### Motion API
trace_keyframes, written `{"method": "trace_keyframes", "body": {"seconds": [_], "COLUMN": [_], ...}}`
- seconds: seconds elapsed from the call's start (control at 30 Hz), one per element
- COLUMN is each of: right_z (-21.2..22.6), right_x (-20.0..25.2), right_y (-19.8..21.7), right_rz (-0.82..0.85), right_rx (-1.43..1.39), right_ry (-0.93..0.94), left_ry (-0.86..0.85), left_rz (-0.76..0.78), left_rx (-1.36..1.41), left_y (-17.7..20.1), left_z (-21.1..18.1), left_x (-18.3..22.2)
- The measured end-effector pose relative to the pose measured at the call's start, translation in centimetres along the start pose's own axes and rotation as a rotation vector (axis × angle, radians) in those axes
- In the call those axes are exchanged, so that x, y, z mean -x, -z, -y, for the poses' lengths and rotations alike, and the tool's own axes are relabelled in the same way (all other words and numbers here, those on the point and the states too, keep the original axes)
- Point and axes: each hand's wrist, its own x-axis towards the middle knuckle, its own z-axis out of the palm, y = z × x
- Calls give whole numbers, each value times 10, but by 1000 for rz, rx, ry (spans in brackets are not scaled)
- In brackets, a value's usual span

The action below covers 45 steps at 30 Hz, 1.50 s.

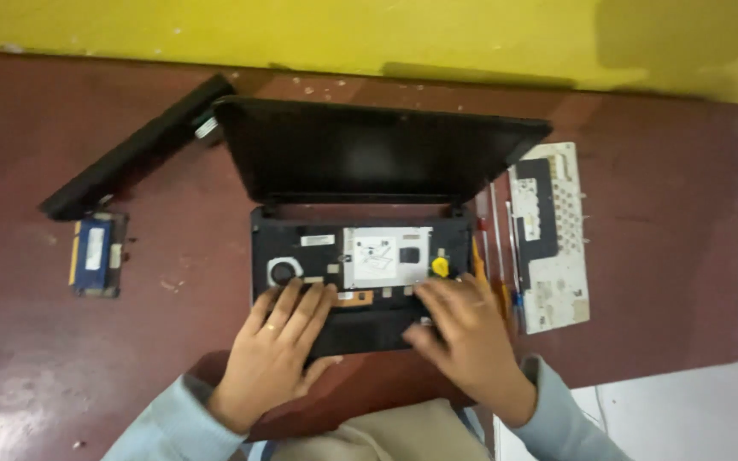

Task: Disassembling a laptop by removing screws with a screwdriver and detaching the keyboard.

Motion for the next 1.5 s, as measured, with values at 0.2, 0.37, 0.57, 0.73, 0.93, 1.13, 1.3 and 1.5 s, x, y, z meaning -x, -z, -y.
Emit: {"method": "trace_keyframes", "body": {"seconds": [0.2, 0.37, 0.57, 0.73, 0.93, 1.13, 1.3, 1.5], "right_z": [-23, -28, -32, -32, 1, 26, 32, 30], "right_x": [41, 51, 53, 64, 5, -51, -66, -70], "right_y": [1, 3, 1, 25, 38, 6, 4, 1], "right_rz": [-206, -110, -111, -429, -925, -817, -667, -581], "right_rx": [60, -221, -164, -126, -301, -703, -719, -756], "right_ry": [-505, -737, -909, -840, -492, -146, -146, -133], "left_ry": [63, 52, 41, 30, 3, -64, -56, -52], "left_rz": [-18, 25, 13, -9, -72, -84, -106, -114], "left_rx": [-50, -82, -57, -44, 22, 120, 140, 146], "left_y": [1, -1, -2, -5, -4, -4, -4, -2], "left_z": [-5, -6, -7, -5, 4, 17, 18, 18], "left_x": [-3, -2, -1, -1, -4, -7, -7, -7]}}
